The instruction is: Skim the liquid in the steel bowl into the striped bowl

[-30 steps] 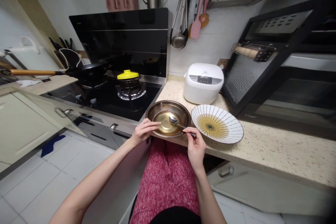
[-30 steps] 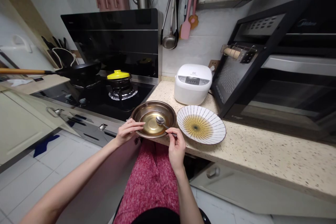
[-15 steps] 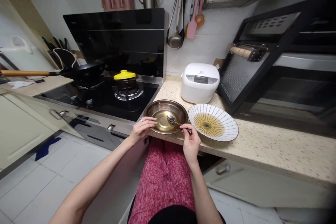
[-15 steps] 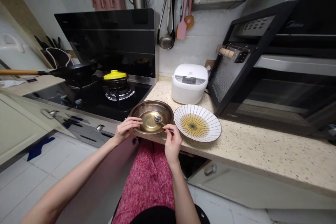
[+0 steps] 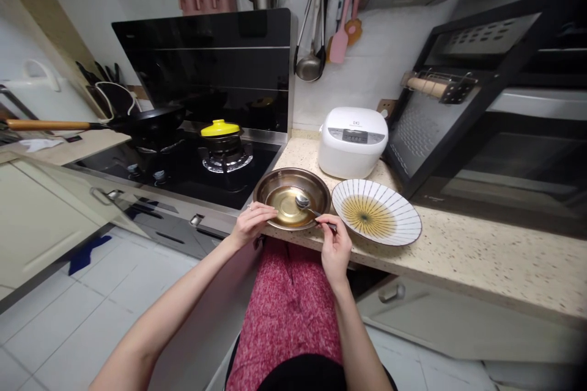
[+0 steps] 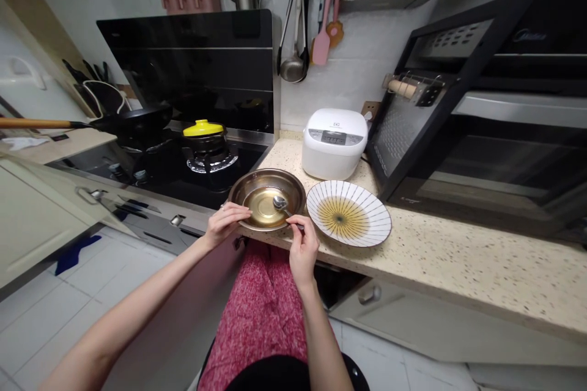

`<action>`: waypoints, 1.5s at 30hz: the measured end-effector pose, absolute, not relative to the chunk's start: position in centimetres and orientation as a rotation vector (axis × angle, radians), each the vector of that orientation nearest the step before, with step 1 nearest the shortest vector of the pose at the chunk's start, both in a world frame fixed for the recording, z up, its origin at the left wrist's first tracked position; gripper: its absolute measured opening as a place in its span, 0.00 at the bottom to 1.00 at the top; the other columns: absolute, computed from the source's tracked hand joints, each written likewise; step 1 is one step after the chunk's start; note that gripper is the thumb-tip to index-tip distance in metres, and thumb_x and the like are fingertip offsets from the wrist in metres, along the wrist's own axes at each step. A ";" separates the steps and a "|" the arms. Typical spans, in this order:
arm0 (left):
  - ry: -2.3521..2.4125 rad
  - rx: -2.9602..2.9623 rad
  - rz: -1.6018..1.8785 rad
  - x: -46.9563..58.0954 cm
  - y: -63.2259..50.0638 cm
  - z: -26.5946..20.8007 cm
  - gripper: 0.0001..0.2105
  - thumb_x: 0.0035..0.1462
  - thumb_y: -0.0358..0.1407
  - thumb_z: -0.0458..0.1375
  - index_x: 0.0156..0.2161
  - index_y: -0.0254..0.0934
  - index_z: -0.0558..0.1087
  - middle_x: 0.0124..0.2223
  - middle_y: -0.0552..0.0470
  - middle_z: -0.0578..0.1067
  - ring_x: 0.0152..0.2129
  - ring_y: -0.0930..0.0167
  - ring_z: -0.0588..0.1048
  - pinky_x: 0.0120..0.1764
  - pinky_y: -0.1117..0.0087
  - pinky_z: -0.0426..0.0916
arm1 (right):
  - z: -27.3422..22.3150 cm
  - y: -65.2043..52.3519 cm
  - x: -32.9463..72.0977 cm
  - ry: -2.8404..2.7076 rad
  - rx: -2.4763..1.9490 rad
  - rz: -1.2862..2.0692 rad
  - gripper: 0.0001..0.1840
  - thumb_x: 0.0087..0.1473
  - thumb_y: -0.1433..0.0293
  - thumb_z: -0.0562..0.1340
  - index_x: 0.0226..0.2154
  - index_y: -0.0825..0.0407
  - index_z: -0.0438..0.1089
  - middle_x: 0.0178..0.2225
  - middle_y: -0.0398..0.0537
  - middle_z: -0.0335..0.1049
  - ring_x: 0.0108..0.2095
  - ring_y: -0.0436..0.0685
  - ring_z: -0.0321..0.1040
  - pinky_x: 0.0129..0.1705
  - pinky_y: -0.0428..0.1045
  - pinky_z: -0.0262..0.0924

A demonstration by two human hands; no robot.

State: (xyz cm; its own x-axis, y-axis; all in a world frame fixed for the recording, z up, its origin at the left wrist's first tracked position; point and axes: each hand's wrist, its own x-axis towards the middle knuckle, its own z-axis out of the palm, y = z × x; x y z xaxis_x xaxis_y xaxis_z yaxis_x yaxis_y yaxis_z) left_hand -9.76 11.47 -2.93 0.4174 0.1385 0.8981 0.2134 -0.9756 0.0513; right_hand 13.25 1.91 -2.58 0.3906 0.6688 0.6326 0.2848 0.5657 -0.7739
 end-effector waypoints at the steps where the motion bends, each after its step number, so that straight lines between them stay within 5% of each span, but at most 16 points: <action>1: -0.325 -2.583 -1.624 -9.8 11.4 -3.0 0.12 0.71 0.30 0.54 0.53 0.35 0.77 0.43 0.44 0.84 0.43 0.66 0.81 0.42 0.64 0.76 | -2.6 1.8 13.3 -1.194 -0.983 0.317 0.09 0.67 0.68 0.57 0.37 0.49 0.73 0.37 0.47 0.74 0.38 0.54 0.71 0.43 0.50 0.67; 10: -0.343 -2.600 -1.614 -10.0 11.0 -3.9 0.14 0.73 0.33 0.52 0.55 0.38 0.77 0.44 0.45 0.84 0.40 0.68 0.79 0.42 0.65 0.75 | -2.6 1.0 13.7 -1.199 -0.965 0.394 0.10 0.67 0.64 0.58 0.37 0.49 0.73 0.35 0.46 0.74 0.32 0.52 0.68 0.35 0.48 0.67; 22: -0.322 -2.653 -1.618 -10.0 10.9 -3.7 0.14 0.73 0.34 0.52 0.55 0.37 0.77 0.45 0.45 0.84 0.48 0.65 0.80 0.48 0.62 0.76 | -2.2 0.8 14.1 -1.259 -0.940 0.367 0.12 0.69 0.65 0.55 0.34 0.49 0.70 0.37 0.46 0.74 0.32 0.52 0.68 0.37 0.48 0.65; 45: -0.316 -2.630 -1.606 -10.0 11.0 -4.1 0.12 0.71 0.32 0.55 0.53 0.37 0.78 0.44 0.45 0.84 0.44 0.66 0.81 0.45 0.63 0.77 | -2.4 0.8 13.5 -1.151 -0.906 0.412 0.16 0.70 0.61 0.55 0.31 0.49 0.67 0.33 0.45 0.71 0.32 0.52 0.68 0.38 0.49 0.65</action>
